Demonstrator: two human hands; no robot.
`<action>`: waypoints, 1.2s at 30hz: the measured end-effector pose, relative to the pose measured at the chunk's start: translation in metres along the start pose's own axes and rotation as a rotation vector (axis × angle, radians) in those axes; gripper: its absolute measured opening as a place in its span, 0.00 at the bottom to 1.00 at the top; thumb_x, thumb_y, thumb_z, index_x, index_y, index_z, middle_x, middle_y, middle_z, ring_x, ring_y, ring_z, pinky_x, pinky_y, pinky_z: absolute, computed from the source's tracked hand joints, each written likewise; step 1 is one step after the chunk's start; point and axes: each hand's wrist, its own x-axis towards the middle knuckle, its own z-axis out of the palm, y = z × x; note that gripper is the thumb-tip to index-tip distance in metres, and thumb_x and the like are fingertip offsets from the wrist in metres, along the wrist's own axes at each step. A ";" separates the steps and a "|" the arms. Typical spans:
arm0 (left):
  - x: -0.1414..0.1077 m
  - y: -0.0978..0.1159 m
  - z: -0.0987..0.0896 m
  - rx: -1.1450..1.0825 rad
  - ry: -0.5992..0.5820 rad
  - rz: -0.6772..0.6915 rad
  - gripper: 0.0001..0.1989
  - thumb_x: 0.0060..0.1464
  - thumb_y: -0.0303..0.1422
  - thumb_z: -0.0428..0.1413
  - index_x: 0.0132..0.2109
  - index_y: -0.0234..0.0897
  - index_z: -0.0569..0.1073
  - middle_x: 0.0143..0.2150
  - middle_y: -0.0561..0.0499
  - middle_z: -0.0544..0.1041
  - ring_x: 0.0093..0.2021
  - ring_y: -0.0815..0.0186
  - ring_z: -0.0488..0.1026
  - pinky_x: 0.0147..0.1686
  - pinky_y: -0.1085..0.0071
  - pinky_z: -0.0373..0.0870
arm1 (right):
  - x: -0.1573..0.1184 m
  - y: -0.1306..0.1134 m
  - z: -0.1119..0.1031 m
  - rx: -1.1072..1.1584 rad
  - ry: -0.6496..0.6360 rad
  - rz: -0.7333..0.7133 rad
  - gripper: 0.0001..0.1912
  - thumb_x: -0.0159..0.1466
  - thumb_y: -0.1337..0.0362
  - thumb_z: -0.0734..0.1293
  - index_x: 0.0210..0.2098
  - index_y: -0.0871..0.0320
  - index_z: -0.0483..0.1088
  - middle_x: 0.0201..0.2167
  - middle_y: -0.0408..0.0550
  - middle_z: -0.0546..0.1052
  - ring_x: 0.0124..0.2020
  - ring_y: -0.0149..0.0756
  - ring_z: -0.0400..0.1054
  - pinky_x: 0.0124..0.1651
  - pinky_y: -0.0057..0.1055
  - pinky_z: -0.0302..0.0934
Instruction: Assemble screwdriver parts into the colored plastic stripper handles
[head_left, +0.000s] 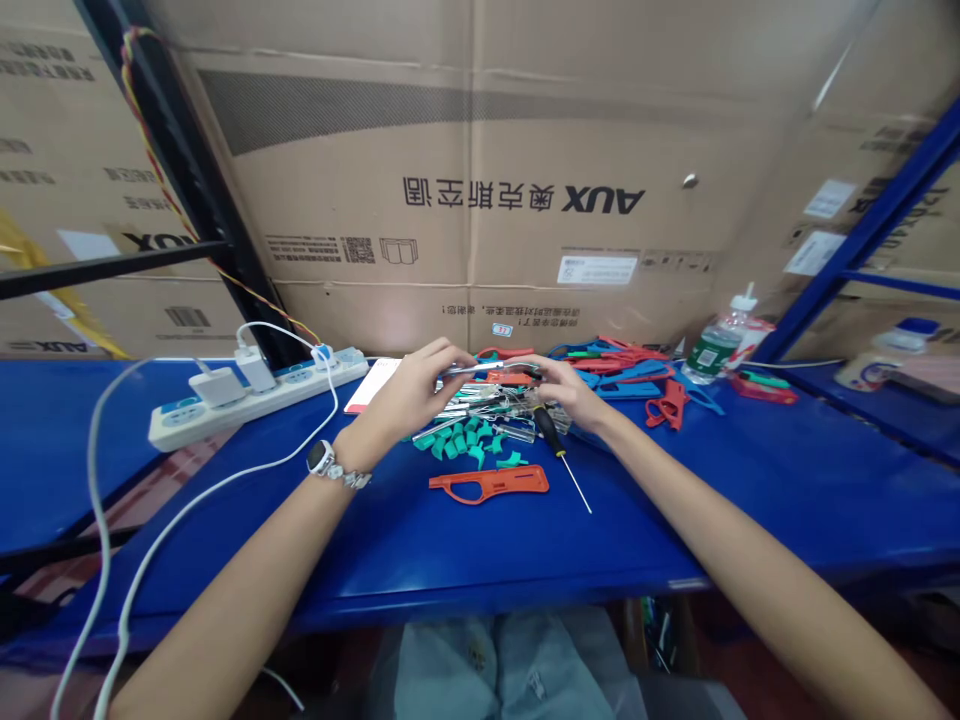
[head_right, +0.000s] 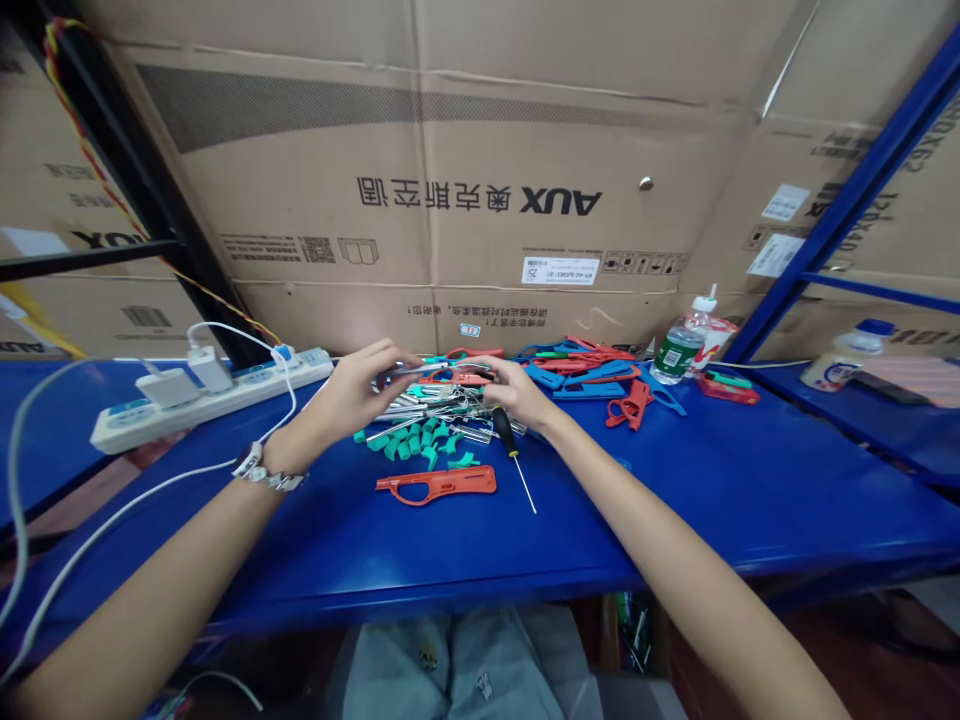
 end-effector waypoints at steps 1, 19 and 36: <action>0.000 0.004 0.000 -0.009 0.026 0.011 0.04 0.67 0.30 0.55 0.46 0.38 0.75 0.41 0.49 0.76 0.36 0.67 0.73 0.35 0.71 0.70 | -0.007 -0.006 0.005 0.056 -0.019 -0.017 0.26 0.60 0.70 0.67 0.58 0.55 0.73 0.58 0.52 0.77 0.56 0.46 0.72 0.57 0.43 0.66; -0.058 0.004 -0.011 -0.060 -0.140 -0.082 0.11 0.68 0.37 0.53 0.52 0.41 0.77 0.46 0.46 0.81 0.43 0.61 0.77 0.41 0.65 0.74 | -0.063 -0.015 0.029 0.081 0.102 0.107 0.16 0.60 0.50 0.72 0.37 0.53 0.66 0.19 0.33 0.59 0.20 0.29 0.53 0.28 0.28 0.54; -0.069 0.007 -0.007 0.093 -0.309 -0.124 0.21 0.71 0.47 0.48 0.46 0.39 0.80 0.39 0.46 0.83 0.36 0.63 0.78 0.38 0.66 0.72 | -0.069 -0.024 0.044 -0.478 0.093 0.065 0.11 0.65 0.59 0.66 0.46 0.53 0.74 0.28 0.44 0.78 0.29 0.38 0.70 0.33 0.32 0.55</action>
